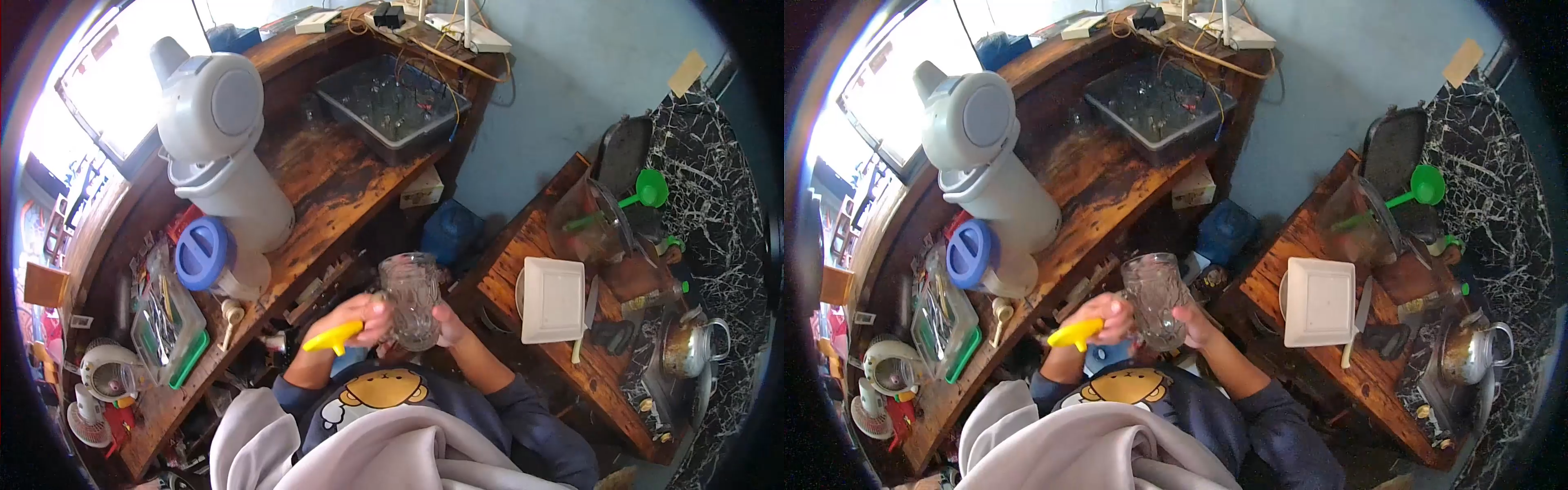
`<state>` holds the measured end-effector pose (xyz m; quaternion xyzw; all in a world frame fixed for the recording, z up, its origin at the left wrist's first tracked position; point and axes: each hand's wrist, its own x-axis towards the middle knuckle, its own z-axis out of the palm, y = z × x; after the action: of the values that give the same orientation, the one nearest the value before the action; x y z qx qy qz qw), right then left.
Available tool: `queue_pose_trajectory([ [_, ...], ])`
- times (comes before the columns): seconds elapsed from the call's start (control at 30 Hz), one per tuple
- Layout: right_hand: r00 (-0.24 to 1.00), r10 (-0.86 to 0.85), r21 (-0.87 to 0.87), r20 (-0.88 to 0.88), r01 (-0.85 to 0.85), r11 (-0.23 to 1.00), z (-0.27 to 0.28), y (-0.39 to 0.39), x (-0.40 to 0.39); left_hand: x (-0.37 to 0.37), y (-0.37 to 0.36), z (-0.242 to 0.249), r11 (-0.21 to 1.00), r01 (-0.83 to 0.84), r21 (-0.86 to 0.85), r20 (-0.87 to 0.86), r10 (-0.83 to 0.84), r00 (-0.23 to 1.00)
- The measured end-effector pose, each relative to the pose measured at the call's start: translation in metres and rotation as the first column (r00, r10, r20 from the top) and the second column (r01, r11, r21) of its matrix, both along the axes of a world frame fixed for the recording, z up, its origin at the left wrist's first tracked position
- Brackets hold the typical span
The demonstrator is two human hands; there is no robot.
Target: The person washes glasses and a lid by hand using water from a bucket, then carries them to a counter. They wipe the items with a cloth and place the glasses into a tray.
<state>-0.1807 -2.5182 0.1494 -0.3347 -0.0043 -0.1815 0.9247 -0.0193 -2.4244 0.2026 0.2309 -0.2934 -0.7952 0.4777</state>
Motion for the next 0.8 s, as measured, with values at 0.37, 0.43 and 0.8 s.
queue_pose_trajectory([
  [0.37,0.911,-0.406,0.086,-0.074,0.412,0.907,0.024,0.029,-0.044,-0.071,0.03,0.0,0.812,-0.51,-0.282,0.358,0.583,0.729],
  [0.43,0.906,-0.374,0.102,-0.197,0.398,0.912,0.016,0.039,-0.052,-0.079,0.037,0.002,0.765,-0.557,-0.324,0.43,0.643,0.633],
  [0.8,0.652,-0.696,-0.926,-0.302,-0.373,0.053,0.077,0.015,-0.089,-0.077,0.064,-0.003,0.838,-0.213,-0.502,0.844,0.529,0.09],
])
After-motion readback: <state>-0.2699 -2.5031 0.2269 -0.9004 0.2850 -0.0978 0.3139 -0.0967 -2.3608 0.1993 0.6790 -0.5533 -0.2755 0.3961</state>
